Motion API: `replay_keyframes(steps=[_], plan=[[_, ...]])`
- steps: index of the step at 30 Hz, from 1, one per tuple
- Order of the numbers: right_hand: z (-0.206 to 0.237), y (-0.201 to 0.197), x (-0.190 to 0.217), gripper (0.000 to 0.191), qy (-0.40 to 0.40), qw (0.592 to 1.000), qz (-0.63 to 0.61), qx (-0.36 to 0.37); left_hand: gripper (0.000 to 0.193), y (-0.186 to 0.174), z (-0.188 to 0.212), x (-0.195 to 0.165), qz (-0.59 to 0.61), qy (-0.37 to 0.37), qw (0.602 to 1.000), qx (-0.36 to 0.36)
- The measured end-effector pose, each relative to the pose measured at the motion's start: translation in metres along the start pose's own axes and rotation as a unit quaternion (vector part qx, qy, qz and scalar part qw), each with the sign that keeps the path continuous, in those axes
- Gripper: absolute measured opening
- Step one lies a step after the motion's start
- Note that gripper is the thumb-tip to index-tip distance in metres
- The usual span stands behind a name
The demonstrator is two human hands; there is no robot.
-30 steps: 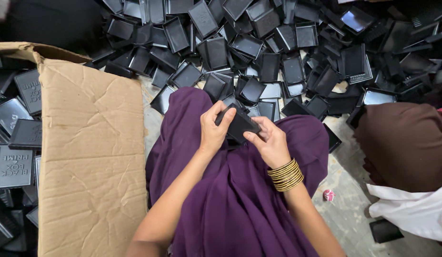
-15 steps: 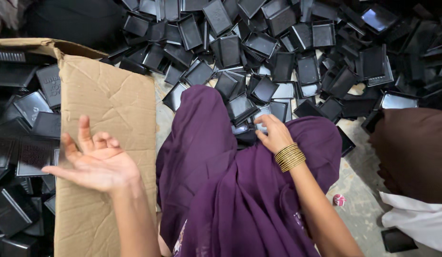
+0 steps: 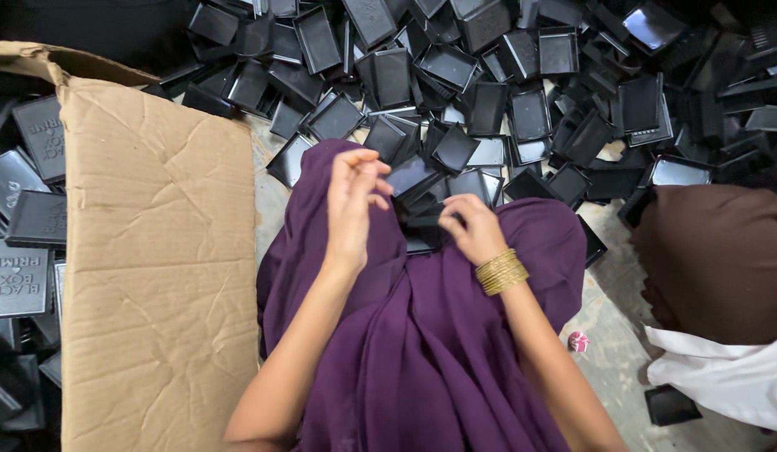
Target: The person sits on the floor and repeatedly picks up small black plastic cases from a large pile, opens them, and places them into a cardboard box. The person handles the cases one at a time, opening each case before moving it to the box.
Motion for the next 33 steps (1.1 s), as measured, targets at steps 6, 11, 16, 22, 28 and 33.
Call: replay_keyframes(steps=[6,11,16,22,28,33], plan=[[0.001,-0.011,0.008,0.015,0.205,0.935,-0.288,-0.035,0.087,0.018,0.004,0.062,-0.198,-0.055,0.979,0.017],[-0.012,0.008,0.05,0.016,0.107,0.923,-0.367,0.038,0.076,0.011,-0.005,0.061,-0.06,0.01,0.998,-0.023],[-0.058,0.0,0.009,0.029,0.062,0.996,0.025,-0.062,0.067,-0.016,-0.028,0.049,0.128,0.012,0.99,-0.066],[-0.078,0.008,-0.059,0.024,0.121,0.961,0.246,0.033,0.062,-0.014,-0.027,0.047,0.194,-0.051,0.979,-0.038],[-0.045,-0.037,-0.064,0.014,0.193,0.959,-0.155,-0.134,0.057,-0.002,-0.024,0.043,0.195,-0.088,0.977,-0.022],[-0.009,-0.018,0.006,0.017,0.216,0.737,-0.641,-0.015,0.049,0.022,-0.013,0.041,0.148,-0.076,0.985,0.053]])
Point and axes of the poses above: each hand's wrist, its own z-axis away from the middle knuckle, its own y-axis out of the palm, x = y × z, the point moved 4 cm from there along -z, towards the middle knuckle, and after that the axes turned 4 degrees about z, right-handed, at the moved point
